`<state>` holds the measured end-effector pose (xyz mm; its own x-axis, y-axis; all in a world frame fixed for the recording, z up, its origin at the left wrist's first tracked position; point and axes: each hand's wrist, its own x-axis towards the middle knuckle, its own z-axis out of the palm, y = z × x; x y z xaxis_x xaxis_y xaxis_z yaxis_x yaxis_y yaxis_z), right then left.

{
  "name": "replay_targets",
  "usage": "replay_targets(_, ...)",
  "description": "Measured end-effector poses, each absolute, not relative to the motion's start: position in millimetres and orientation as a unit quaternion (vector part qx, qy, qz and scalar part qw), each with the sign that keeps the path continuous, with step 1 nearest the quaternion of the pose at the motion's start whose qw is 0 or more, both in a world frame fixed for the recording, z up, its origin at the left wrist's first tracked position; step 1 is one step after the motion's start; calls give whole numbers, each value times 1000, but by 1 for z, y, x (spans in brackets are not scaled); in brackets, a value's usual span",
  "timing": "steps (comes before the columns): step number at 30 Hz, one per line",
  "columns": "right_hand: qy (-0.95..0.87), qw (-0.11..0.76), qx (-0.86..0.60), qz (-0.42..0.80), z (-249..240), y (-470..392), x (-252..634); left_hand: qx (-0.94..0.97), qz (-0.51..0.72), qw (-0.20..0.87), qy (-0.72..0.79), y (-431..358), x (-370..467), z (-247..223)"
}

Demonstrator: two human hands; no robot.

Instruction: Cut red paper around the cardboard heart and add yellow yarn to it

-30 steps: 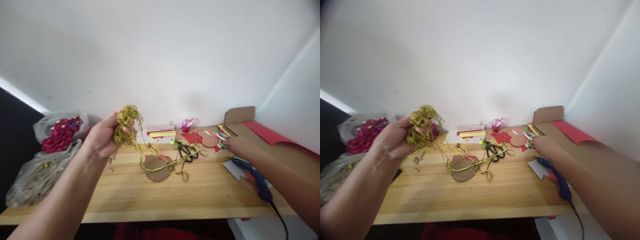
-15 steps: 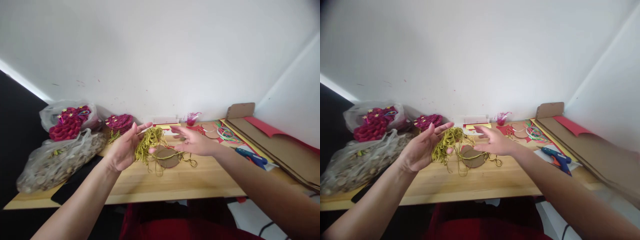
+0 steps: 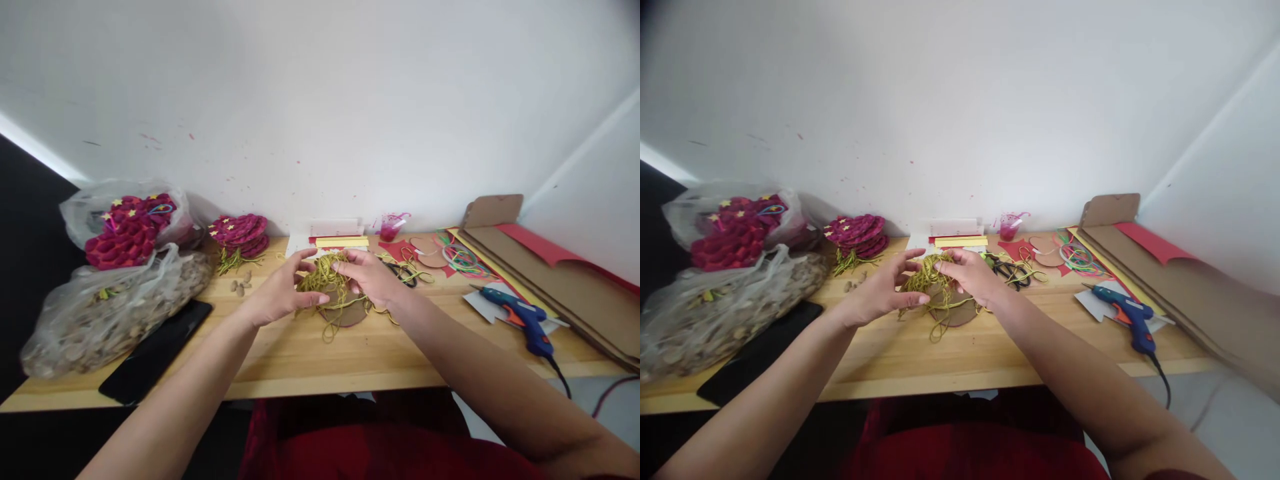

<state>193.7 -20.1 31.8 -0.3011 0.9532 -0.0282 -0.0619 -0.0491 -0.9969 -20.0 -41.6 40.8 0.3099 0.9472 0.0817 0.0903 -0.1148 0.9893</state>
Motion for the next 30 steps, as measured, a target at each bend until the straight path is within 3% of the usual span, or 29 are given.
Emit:
replay_targets(10, -477, 426, -297, 709, 9, -6, 208, 434, 425, 694, 386, -6, -4, 28)
replay_targets(15, -512, 407, -347, 672, -1, -9, 210, 387, 410, 740, 367, -6, -3, 10)
replay_targets(30, -511, 401, -364, 668, 6, -18, 208, 479, 469, 658, 343, -13, -5, 15)
